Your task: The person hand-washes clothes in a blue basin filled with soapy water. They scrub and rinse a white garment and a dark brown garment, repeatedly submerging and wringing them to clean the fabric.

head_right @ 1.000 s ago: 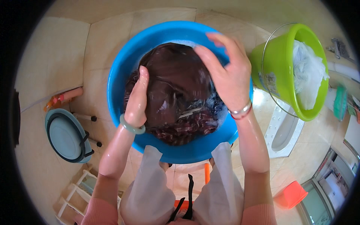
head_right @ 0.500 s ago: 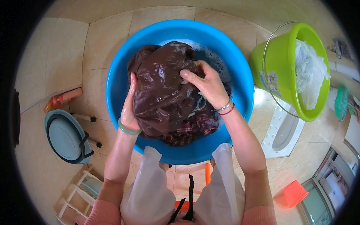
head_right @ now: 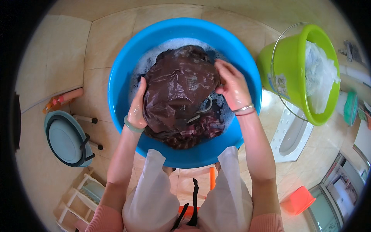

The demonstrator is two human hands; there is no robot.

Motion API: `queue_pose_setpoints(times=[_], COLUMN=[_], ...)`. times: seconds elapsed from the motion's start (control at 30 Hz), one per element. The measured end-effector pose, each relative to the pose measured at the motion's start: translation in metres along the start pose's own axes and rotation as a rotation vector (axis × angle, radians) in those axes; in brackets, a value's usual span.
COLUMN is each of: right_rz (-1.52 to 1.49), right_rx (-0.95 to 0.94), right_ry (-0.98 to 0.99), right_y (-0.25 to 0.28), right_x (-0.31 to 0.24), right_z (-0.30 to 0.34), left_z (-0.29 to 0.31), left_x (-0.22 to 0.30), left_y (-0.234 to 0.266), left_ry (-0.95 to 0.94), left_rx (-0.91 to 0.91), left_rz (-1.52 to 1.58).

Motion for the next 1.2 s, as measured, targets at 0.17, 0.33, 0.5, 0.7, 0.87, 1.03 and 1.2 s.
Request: queue_pose_setpoints(times=[0.17, 0.33, 0.5, 0.7, 0.87, 1.03, 1.2], right_rz=[0.059, 0.081, 0.165, 0.022, 0.659, 1.133, 1.072], right_rx=[-0.119, 0.084, -0.045, 0.115, 0.028, -0.170, 0.016], right_ry=[-0.164, 0.126, 0.177, 0.398, 0.606, 0.944, 0.825], right_y=[-0.015, -0.039, -0.082, -0.015, -0.091, -0.143, -0.101], right_x=[0.039, -0.019, -0.030, -0.069, -0.047, -0.003, 0.000], right_z=[-0.013, 0.038, 0.064, 0.029, 0.069, 0.113, 0.086], left_z=[0.007, 0.051, 0.030, 0.024, 0.018, 0.002, 0.010], left_x=[0.063, 0.084, 0.033, 0.062, 0.021, 0.017, 0.014], left_y=[0.032, -0.033, -0.065, -0.017, -0.054, -0.010, -0.014], left_ry=[-0.498, -0.702, -0.586, -0.456, -0.326, -0.233, -0.363], left_rx=[0.336, 0.237, 0.020, 0.001, -0.052, 0.040, 0.052], left_rz=[-1.014, -1.115, -0.985, -0.555, -0.617, -0.168, 0.034])
Point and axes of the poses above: each hand's wrist, its own z-axis away from the middle knuckle, its own y-axis out of the back of the hand, x = y × z, the point moved 9 cm from there along -z, towards the middle knuckle, and after that the axes turned 10 degrees about -y, right-handed, at the moved point
